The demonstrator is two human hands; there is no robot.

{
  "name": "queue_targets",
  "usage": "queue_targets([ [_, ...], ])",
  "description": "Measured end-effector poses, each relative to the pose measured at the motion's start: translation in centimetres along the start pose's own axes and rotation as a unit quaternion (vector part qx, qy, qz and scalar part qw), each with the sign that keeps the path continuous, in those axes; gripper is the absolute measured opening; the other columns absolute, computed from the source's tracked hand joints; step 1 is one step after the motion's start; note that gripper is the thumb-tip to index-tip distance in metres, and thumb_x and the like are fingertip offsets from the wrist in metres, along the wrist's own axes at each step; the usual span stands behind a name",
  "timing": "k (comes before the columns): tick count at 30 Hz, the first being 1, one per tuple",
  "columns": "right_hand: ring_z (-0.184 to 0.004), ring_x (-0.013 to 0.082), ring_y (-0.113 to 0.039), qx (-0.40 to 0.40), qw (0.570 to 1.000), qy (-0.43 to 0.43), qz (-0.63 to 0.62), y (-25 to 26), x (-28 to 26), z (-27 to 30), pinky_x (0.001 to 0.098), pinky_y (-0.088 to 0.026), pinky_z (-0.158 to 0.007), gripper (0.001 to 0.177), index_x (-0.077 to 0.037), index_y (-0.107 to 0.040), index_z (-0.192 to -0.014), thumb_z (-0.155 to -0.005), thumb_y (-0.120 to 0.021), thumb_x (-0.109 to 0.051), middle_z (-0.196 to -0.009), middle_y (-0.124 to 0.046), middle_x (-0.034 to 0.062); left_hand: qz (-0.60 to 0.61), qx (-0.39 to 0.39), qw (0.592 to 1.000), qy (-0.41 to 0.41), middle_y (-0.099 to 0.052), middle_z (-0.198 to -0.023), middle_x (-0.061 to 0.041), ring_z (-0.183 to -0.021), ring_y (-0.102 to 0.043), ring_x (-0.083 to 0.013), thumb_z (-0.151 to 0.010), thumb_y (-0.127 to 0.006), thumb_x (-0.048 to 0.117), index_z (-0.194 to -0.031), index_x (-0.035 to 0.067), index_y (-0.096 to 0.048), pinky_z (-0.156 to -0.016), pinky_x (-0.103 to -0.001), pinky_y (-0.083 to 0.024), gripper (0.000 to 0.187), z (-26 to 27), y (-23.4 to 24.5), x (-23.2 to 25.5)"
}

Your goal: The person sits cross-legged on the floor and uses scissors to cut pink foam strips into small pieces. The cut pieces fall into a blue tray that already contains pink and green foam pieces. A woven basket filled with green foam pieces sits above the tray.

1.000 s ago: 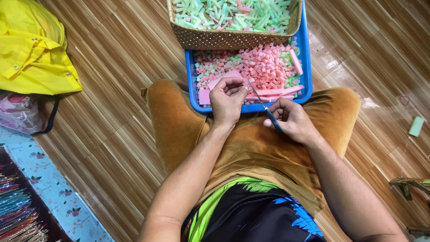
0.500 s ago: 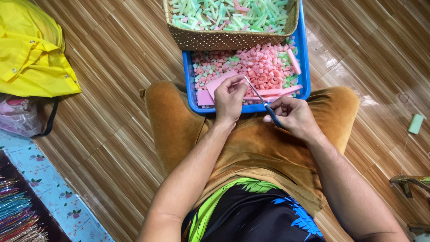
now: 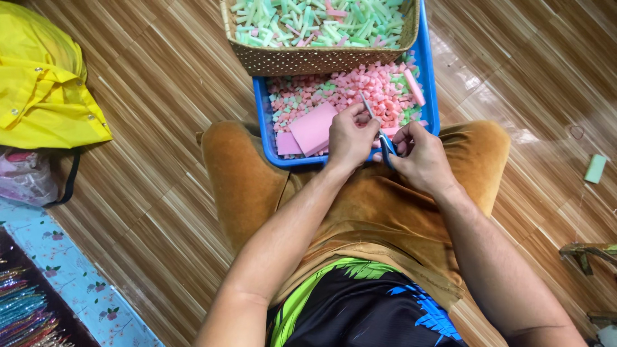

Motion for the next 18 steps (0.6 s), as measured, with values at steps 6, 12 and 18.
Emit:
queue_targets([
  [6, -0.069, 0.0021, -0.052, -0.037, 0.98, -0.078, -0.179, 0.6, 2.9, 0.2, 0.0238, -0.048, -0.06, 0.035, -0.004, -0.059, -0.095, -0.077, -0.087, -0.012, -0.08, -0.057, -0.007, -0.074, -0.018, 0.994, -0.074, -0.079, -0.08, -0.005, -0.069, -0.076, -0.0152, -0.086, -0.069, 0.018, -0.103, 0.007, -0.074, -0.064, -0.032, -0.058, 0.021, -0.2, -2.3, 1.8],
  [12, -0.077, 0.0053, -0.061, 0.007, 0.995, -0.021, -0.102, 2.5, 4.1, 0.5, 0.0232, -0.055, -0.069, 0.018, 0.002, -0.07, -0.089, -0.082, -0.083, -0.008, -0.105, -0.061, -0.0036, -0.076, -0.026, 0.994, -0.073, -0.078, -0.078, -0.004, -0.068, -0.076, -0.0131, -0.084, -0.069, 0.015, -0.109, 0.006, -0.072, -0.063, -0.031, -0.059, 0.027, -1.3, -4.1, 1.9],
  [18, -0.076, 0.0061, -0.062, -0.041, 0.98, -0.089, -0.173, 3.3, 5.9, 1.1, 0.0236, -0.052, -0.068, 0.016, 0.002, -0.076, -0.096, -0.088, -0.079, -0.011, -0.087, -0.073, 0.0001, -0.049, -0.079, 0.994, -0.06, -0.078, -0.08, -0.003, -0.071, -0.077, -0.0102, -0.088, -0.074, 0.024, -0.111, 0.003, -0.072, -0.063, -0.028, -0.061, 0.03, -1.9, -6.4, 1.4],
])
Point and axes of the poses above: each hand's wrist, its own z-axis away from the middle knuckle, its own y-axis out of the back of the hand, x = y × z, the point moved 5 cm from there along -z, towards the middle knuckle
